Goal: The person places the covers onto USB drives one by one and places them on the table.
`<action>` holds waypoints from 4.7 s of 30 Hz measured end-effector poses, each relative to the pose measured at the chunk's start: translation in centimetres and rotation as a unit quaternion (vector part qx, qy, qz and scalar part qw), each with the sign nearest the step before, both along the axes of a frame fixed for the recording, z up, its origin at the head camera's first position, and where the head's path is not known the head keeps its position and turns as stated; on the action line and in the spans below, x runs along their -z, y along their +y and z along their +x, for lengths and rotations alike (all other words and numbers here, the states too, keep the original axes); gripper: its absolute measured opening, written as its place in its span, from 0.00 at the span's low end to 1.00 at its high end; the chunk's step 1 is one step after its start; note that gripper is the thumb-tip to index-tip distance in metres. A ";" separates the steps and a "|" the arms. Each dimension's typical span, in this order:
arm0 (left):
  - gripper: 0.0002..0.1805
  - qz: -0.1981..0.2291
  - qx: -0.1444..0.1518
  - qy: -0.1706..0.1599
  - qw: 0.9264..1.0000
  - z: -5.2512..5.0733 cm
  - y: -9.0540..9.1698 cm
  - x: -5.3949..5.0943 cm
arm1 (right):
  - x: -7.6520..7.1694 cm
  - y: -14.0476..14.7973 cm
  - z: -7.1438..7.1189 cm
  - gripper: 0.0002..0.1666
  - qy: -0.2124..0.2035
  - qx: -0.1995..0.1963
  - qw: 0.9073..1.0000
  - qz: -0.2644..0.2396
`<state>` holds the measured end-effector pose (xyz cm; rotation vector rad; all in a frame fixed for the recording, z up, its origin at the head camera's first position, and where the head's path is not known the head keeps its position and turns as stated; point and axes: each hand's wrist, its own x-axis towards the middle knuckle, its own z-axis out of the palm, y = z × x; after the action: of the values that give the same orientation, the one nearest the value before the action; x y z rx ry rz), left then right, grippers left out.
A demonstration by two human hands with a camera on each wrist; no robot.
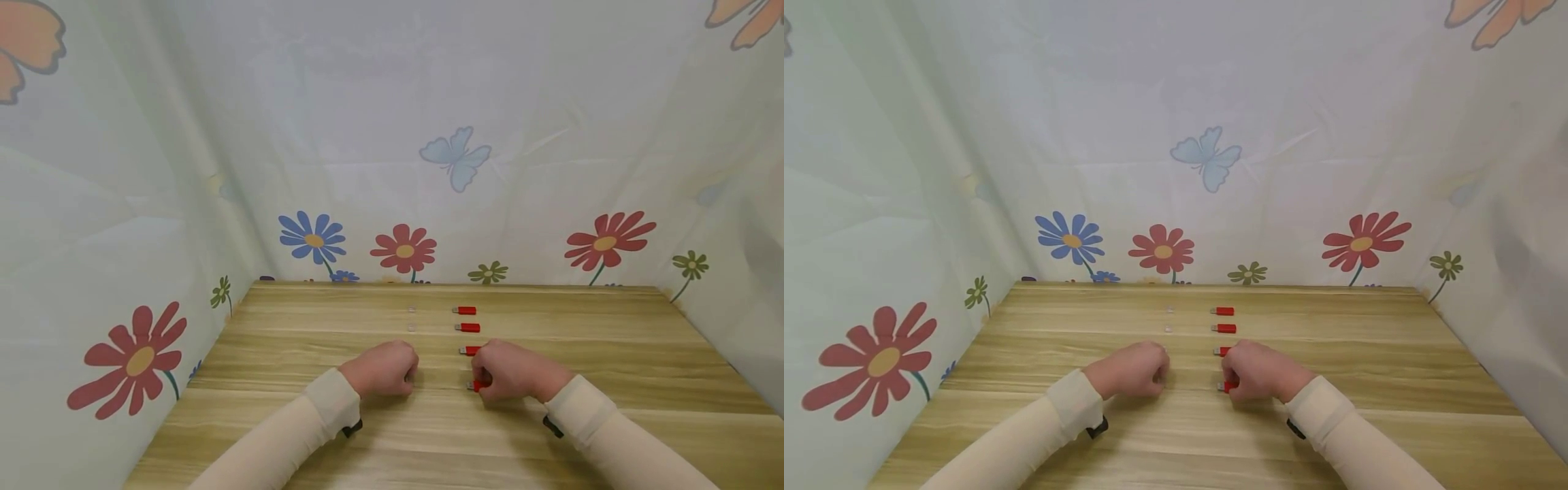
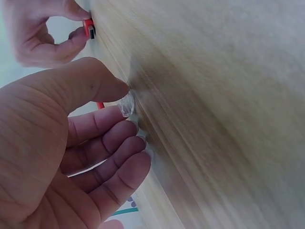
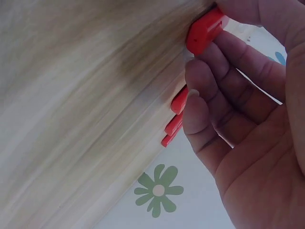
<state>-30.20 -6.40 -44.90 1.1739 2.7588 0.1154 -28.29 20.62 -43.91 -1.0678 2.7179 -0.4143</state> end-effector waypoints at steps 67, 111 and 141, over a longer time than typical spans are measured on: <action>0.03 0.157 -0.021 -0.038 0.987 0.8 -0.6 -2.6 | -3.1 -0.1 0.6 0.06 0.030 -0.014 0.996 -0.079; 0.05 0.273 0.049 -0.070 0.958 1.9 1.4 -2.9 | -3.8 -1.0 1.0 0.10 0.012 -0.043 0.985 -0.166; 0.05 0.258 0.055 -0.064 0.962 2.0 1.7 -2.9 | -3.4 -1.2 1.0 0.09 0.001 -0.043 0.986 -0.162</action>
<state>-28.17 -4.67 -42.03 1.3641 2.6139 0.9101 -27.27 19.40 -40.47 -1.2558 2.6521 -0.8648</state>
